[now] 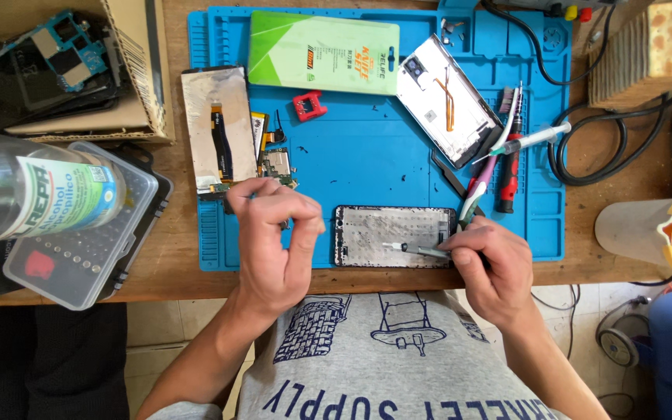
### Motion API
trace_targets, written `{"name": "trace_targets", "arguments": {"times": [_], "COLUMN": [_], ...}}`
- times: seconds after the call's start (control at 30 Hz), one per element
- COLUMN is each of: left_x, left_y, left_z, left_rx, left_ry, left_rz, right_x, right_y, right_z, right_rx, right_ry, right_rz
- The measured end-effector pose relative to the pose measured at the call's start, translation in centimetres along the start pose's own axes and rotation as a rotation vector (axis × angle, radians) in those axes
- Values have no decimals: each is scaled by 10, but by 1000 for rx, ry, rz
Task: The person uses a precision knife to scrape adhesive residue from the inside of a disassembled smartphone frame. The person holds the frame with one hand and scrapes the surface with the other, working along the edges and corners.
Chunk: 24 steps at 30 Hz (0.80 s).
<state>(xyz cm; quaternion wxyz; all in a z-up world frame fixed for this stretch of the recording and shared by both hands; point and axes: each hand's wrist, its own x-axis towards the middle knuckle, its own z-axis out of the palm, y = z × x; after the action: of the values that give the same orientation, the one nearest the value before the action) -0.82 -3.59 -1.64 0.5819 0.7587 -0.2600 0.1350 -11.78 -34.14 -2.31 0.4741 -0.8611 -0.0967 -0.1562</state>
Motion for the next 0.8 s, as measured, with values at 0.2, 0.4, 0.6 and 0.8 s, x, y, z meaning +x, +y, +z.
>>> {"name": "trace_targets", "arguments": {"times": [0.2,0.4,0.6,0.8], "left_x": [-2,20,17,15], "left_y": [0,12,17,25], "left_z": [-8,1,7,-1], "left_rx": [78,217,439,658], "left_ry": [5,-51,-252,-653], "left_rz": [35,24,45,155], "right_x": [-7,-13,-28,-28], "right_y": [5,9,11,12], "right_z": [-3,-19,-38,-49], "right_rx": [258,219,62,-91], "right_ry": [185,319,332,288], "right_rz": [107,163,249,227]}}
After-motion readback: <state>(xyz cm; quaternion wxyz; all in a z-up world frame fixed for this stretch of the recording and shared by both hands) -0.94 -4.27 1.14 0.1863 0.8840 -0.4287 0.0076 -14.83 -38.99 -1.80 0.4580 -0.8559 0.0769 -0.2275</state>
